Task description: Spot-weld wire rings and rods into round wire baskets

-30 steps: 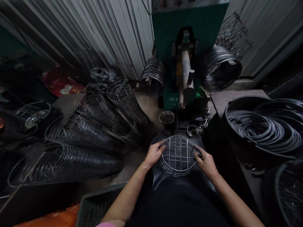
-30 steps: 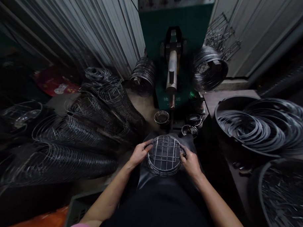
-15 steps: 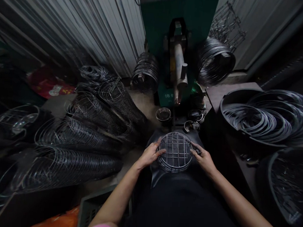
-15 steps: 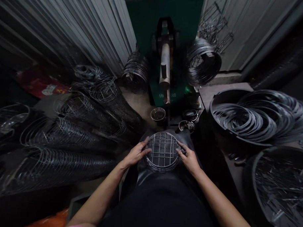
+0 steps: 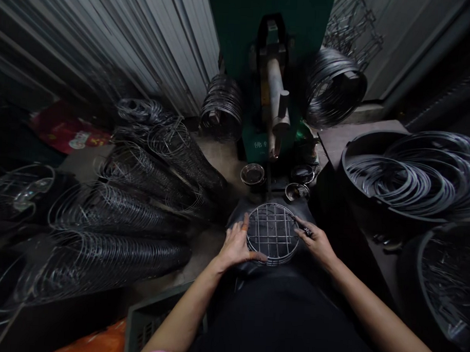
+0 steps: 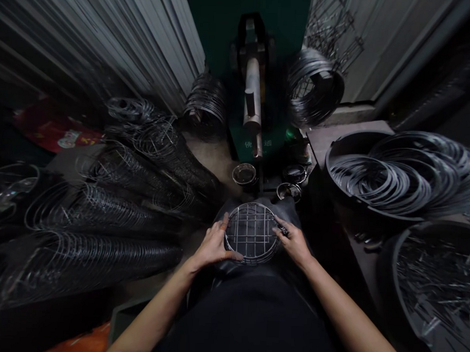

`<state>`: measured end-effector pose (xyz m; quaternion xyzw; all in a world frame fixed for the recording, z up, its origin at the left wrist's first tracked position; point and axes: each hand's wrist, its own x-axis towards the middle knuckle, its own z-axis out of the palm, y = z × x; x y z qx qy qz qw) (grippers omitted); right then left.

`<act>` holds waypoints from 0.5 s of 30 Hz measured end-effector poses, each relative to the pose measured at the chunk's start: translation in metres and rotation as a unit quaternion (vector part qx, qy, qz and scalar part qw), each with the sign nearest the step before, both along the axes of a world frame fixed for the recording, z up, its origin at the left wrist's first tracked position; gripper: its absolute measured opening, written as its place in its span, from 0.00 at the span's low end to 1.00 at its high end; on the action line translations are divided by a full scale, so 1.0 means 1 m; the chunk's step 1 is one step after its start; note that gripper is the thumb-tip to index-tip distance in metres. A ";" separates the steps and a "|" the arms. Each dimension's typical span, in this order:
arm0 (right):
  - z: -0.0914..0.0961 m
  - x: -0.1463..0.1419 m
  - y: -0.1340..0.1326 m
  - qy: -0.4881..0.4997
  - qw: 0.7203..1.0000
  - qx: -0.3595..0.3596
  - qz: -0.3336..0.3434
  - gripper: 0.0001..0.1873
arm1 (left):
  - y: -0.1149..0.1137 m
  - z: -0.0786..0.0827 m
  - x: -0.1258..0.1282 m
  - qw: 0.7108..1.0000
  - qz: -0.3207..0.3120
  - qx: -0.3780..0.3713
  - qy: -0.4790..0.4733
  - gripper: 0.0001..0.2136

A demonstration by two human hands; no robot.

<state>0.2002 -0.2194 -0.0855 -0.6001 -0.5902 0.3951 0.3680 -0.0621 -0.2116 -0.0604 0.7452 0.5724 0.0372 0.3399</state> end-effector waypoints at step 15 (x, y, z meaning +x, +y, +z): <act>-0.005 -0.014 -0.008 0.142 0.984 -0.090 -0.064 0.30 | -0.016 -0.011 -0.002 0.994 0.100 0.009 -0.034 0.55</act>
